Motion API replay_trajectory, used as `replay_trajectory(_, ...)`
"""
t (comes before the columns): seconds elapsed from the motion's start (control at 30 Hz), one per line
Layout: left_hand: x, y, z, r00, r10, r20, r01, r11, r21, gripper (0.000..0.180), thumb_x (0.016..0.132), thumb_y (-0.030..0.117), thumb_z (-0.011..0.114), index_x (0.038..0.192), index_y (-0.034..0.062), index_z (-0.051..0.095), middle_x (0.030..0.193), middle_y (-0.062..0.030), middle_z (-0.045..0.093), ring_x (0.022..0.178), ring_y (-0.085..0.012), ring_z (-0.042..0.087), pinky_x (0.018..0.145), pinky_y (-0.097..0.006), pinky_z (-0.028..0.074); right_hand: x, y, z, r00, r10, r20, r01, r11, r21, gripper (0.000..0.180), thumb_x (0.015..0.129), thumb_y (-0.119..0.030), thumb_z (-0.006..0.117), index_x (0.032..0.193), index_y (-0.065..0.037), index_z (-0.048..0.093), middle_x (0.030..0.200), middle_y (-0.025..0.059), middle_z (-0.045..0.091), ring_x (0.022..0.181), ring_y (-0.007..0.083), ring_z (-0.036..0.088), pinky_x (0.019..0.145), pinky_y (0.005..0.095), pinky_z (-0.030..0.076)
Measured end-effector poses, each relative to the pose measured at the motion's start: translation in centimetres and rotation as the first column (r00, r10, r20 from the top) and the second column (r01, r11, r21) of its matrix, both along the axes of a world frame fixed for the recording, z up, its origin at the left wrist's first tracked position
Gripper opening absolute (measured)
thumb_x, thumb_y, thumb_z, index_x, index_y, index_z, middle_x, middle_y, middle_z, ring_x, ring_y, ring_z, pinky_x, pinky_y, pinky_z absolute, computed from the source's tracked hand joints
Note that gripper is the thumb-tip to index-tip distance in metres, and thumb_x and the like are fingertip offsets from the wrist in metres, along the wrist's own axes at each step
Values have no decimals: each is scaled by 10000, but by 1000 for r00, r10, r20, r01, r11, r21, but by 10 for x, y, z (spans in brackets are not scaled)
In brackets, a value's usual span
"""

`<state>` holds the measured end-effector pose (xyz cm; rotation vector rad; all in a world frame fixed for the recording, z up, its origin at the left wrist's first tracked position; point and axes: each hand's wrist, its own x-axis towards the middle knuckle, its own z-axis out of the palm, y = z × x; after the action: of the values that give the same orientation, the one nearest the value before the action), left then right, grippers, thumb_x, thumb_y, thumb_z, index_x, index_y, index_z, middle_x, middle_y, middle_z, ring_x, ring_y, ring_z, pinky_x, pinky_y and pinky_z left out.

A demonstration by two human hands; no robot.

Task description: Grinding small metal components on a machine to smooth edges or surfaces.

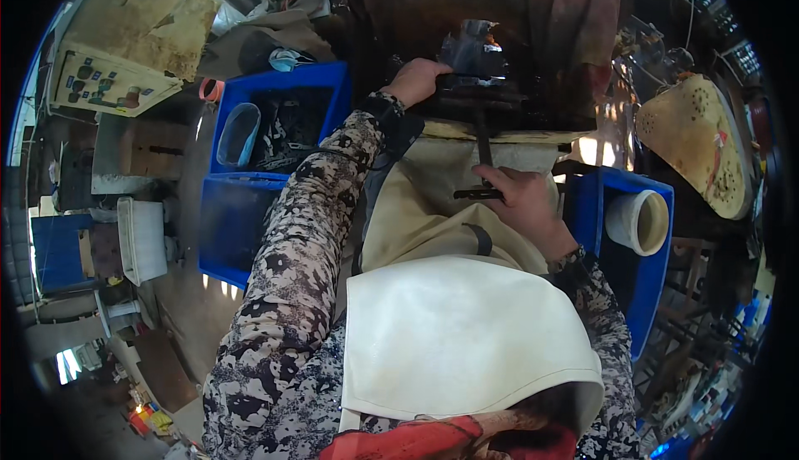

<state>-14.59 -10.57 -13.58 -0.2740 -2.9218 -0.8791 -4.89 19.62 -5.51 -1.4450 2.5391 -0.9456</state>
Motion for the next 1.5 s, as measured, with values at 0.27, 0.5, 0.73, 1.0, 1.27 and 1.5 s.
replay_trajectory(0.27,-8,9,10,998,32,60,-28,997,-67,422,772,-23,525,1150,103,666,1056,-200,657,998,-364,618,896,-425,483,-6,-2,-6,1000,-11,22,13,996,-87,407,732,-107,762,1111,-140,618,743,102,638,641,284,639,544,356,498)
replay_trajectory(0.5,-20,0,-11,992,-81,98,98,980,-176,427,787,-4,542,1171,139,660,1075,-170,662,1017,-354,618,905,-432,485,-4,-3,-15,1000,-27,-11,26,996,-87,411,706,-109,741,1096,-145,617,782,84,655,684,276,655,579,362,522)
replay_trajectory(0.73,0,-12,22,997,-71,-43,50,929,-367,361,846,53,527,1165,153,663,1049,-130,673,1009,-326,627,884,-445,513,-4,-10,-20,932,-155,327,215,964,-155,519,738,-89,753,1226,-121,581,721,75,615,637,127,613,587,276,493)
replay_trajectory(1.0,96,-72,63,846,299,-442,-241,953,185,265,870,114,585,1120,106,670,1007,-134,685,904,-333,654,782,-417,537,-44,-42,25,922,-315,224,362,907,-215,429,824,-147,743,1226,-106,601,798,52,618,759,85,566,693,257,477)
replay_trajectory(1.27,309,-207,8,540,820,-191,-841,535,-78,191,845,222,590,946,129,723,894,-167,679,884,-363,644,748,-451,520,-164,-111,62,932,-362,-20,349,911,-218,278,943,-185,568,1203,-105,627,1219,86,626,1090,237,617,911,305,463)
replay_trajectory(1.5,322,-200,-24,443,890,-106,-893,429,-134,164,785,177,591,876,154,726,861,-138,688,844,-353,658,701,-474,526,-343,-124,42,819,-216,-532,324,939,118,454,940,-67,430,1366,-213,489,1344,136,532,1176,306,556,926,347,475)
